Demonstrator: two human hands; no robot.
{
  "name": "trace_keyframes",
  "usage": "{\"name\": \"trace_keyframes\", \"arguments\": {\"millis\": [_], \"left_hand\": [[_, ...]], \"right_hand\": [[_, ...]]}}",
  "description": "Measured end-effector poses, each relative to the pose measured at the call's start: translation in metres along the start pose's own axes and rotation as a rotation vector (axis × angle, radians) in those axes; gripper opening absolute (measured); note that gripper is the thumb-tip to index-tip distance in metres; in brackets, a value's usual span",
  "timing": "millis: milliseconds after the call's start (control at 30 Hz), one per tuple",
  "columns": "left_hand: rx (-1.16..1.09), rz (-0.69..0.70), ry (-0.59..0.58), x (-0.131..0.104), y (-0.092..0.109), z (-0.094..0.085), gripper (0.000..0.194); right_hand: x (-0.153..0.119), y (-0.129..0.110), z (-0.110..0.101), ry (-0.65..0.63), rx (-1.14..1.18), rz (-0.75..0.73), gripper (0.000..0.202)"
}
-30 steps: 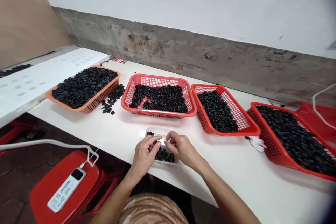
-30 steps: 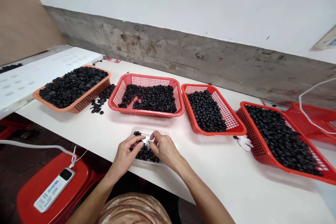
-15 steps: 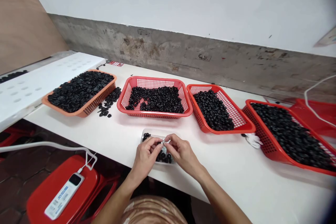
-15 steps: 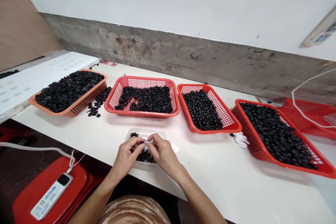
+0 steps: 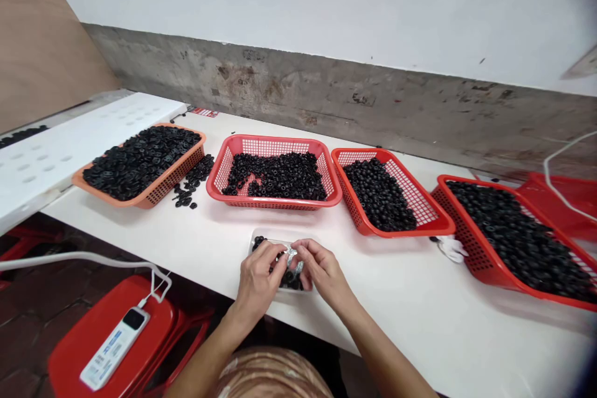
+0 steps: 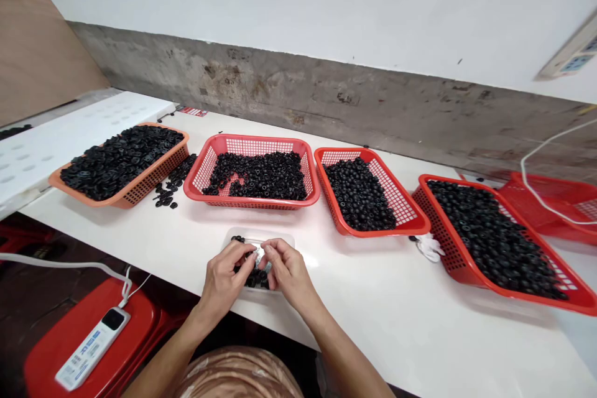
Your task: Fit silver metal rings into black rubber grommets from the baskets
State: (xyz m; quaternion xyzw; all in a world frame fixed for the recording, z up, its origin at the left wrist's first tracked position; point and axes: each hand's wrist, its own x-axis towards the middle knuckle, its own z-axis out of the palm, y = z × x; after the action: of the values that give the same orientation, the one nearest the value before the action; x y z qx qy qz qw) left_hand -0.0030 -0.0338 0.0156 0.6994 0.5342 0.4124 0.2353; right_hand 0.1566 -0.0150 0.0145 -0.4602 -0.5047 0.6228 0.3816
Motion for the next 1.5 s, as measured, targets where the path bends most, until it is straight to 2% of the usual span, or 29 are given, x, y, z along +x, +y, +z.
{"name": "trace_keyframes", "arguments": {"millis": [133, 267, 400, 533, 633, 700, 767, 833, 933, 1000, 1133, 1233, 1400, 1500], "left_hand": [[0.280, 0.206, 0.045, -0.003, -0.004, 0.001, 0.021], [0.277, 0.230, 0.029, -0.004, -0.005, 0.001, 0.021], [0.185, 0.171, 0.007, -0.004, -0.002, -0.001, 0.021], [0.015, 0.065, 0.000, -0.003, 0.003, -0.003, 0.021], [-0.235, -0.117, -0.055, 0.002, 0.003, -0.003, 0.021], [-0.443, -0.272, -0.131, 0.006, 0.002, -0.002, 0.026], [-0.602, -0.389, -0.193, 0.008, 0.000, -0.001, 0.032], [-0.644, -0.419, -0.218, 0.008, 0.000, 0.001, 0.034], [-0.494, -0.333, -0.167, 0.004, 0.004, 0.000, 0.025], [-0.325, -0.222, -0.122, 0.001, 0.006, -0.001, 0.021], [-0.034, 0.051, -0.078, -0.002, 0.004, 0.001, 0.024], [0.140, 0.191, -0.022, -0.003, -0.001, 0.005, 0.025], [0.188, 0.249, 0.024, -0.004, -0.003, 0.008, 0.028], [0.211, 0.261, 0.073, -0.005, 0.000, 0.008, 0.018]], "right_hand": [[0.001, -0.003, -0.002, -0.002, -0.147, -0.036, 0.037], [0.003, -0.002, -0.002, -0.031, -0.132, -0.054, 0.035], [0.001, 0.000, -0.001, -0.024, -0.127, -0.091, 0.032], [-0.004, 0.002, -0.001, 0.103, -0.394, -0.276, 0.026], [-0.007, 0.004, -0.001, 0.160, -0.653, -0.503, 0.026], [-0.009, 0.006, -0.001, 0.164, -0.742, -0.581, 0.027], [-0.010, 0.005, 0.000, 0.177, -0.712, -0.532, 0.026], [-0.009, 0.003, 0.000, 0.176, -0.544, -0.381, 0.025], [-0.006, 0.001, 0.000, 0.127, -0.174, -0.130, 0.029], [-0.003, 0.001, 0.001, 0.103, -0.024, -0.042, 0.035], [0.000, 0.003, 0.003, 0.090, 0.066, 0.025, 0.041], [0.001, 0.004, 0.004, 0.086, 0.127, 0.066, 0.041], [0.001, 0.004, 0.006, 0.103, 0.198, 0.084, 0.042], [-0.001, 0.003, 0.007, 0.122, 0.225, 0.074, 0.041]]}}
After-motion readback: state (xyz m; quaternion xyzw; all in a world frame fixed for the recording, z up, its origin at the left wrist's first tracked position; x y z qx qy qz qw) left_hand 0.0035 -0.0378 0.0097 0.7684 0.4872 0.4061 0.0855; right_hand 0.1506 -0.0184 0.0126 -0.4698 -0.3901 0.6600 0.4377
